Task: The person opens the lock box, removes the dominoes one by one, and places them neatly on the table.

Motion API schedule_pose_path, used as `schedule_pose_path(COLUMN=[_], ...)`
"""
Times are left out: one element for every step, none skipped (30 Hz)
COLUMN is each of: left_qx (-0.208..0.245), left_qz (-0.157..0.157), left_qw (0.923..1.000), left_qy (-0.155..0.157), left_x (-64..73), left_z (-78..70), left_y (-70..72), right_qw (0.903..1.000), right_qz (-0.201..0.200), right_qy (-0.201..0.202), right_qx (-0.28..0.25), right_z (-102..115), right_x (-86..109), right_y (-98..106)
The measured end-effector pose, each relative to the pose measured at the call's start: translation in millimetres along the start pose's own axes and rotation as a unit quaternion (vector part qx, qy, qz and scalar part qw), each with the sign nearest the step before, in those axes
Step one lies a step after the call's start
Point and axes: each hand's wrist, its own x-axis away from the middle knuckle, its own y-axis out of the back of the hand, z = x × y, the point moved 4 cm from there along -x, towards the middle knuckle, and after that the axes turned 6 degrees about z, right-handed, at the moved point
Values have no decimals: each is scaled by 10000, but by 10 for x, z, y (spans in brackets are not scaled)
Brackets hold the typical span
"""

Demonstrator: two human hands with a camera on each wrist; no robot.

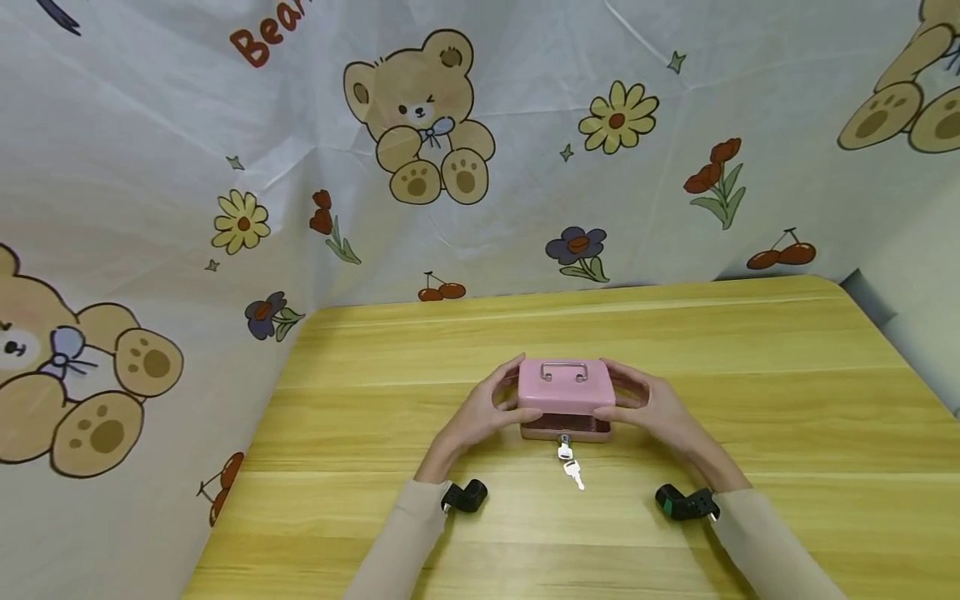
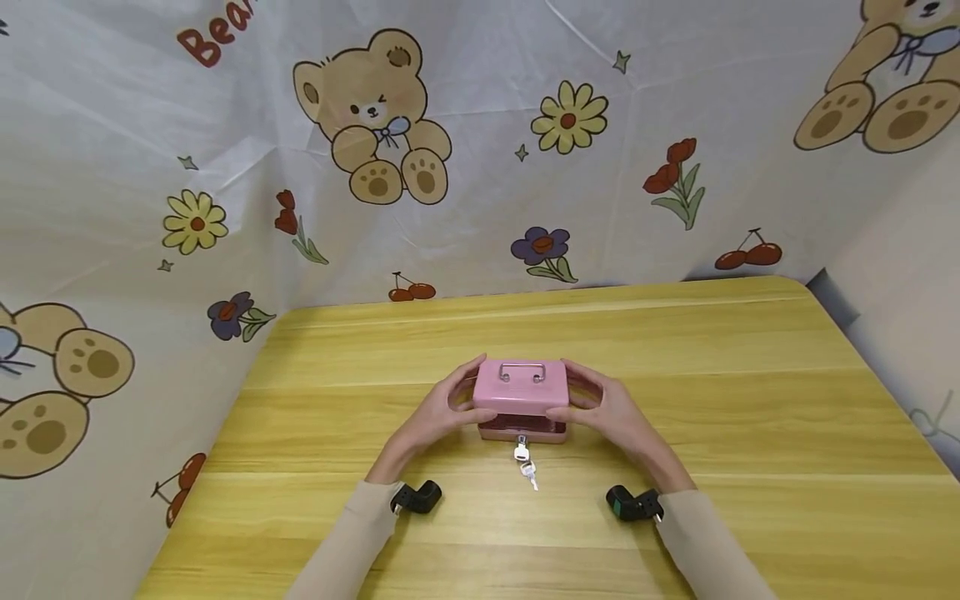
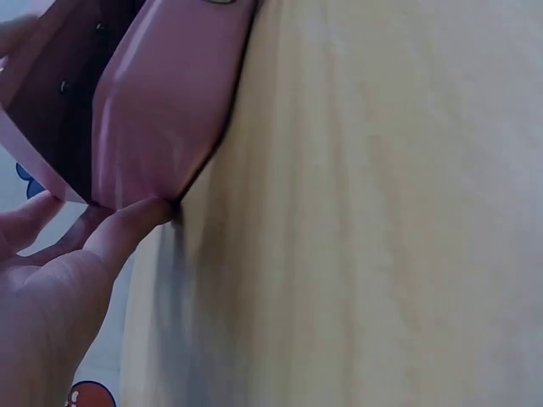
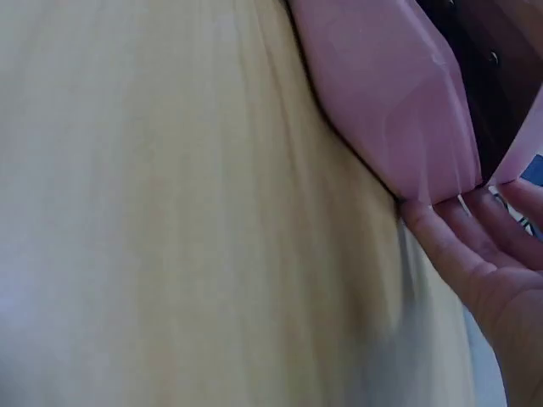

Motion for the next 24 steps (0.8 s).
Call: schedule_pose_path(left_qx=[4, 29, 60, 124, 219, 370, 523, 657, 793, 889, 961, 991, 1009, 1040, 1057, 1075, 1087, 1117, 1157, 1190, 1202, 1229, 1246, 1260], left_qz=[23, 48, 43, 29, 9, -26, -73, -115, -166, -214, -267, -319, -371, -430, -499, -561, -622, -677, -732, -783, -821, -854, -877, -883], left_qw=[10000, 10000, 10000, 9999, 9996, 9989, 9978, 9963, 9946, 9930, 9916, 9905, 9894, 9883, 9872, 9861, 9851, 9840, 9825, 9812, 9803, 9793, 9783, 9778], left_qy=[-15, -7, 36, 109, 175, 275, 405, 540, 654, 745, 827, 902, 973, 1031, 1084, 1134, 1179, 1213, 1262, 1299, 1332, 1364, 1401, 1425], left_x=[-6, -15, -22, -31, -44, -59, -72, -85, -94, -111, -127, -138, -148, -158, -168, -179, -186, -194, -203, -212, -219, -224, -228, -233], left_z=[-12, -21, -34, -49, -65, -79, -93, -106, -127, -142, -158, -171, -185, -197, -208, -221, -234, -245, -254, -261, -268, -273, -274, -275], left_y=[11, 22, 31, 38, 42, 45, 45, 43, 38, 31, 25, 20, 16, 12, 11, 8, 7, 6, 6, 6, 5, 5, 4, 1], right_qw=[9998, 9993, 9988, 9982, 9978, 9977, 9978, 9981, 9982, 9982, 9981, 9978, 9974, 9970, 9967, 9964, 9961, 9959, 9957, 9956, 9953, 9951, 9949, 9946], right_qz=[-73, -126, -173, -211, -228, -234, -215, -155, -87, -18, 62, 133, 197, 241, 251, 237, 212, 176, 141, 119, 100, 86, 82, 82], right_qy=[-104, -203, -292, -377, -448, -507, -539, -554, -571, -595, -615, -647, -682, -709, -741, -780, -810, -852, -882, -909, -944, -973, -996, -1025], right_qx=[166, 294, 360, 422, 435, 388, 324, 226, 138, 119, 48, -35, -101, -180, -223, -236, -273, -256, -231, -199, -169, -137, -125, -102], right_z=[29, 62, 99, 133, 165, 199, 227, 251, 273, 288, 302, 310, 314, 319, 325, 331, 339, 347, 358, 367, 373, 380, 382, 383], right_x=[-8, -17, -32, -53, -75, -98, -122, -144, -162, -171, -174, -178, -180, -183, -186, -192, -197, -202, -208, -214, -219, -222, -224, -225], right_y=[4, 6, 5, 0, -4, -9, -14, -20, -27, -29, -31, -33, -35, -39, -41, -42, -46, -47, -52, -57, -61, -66, -70, -74])
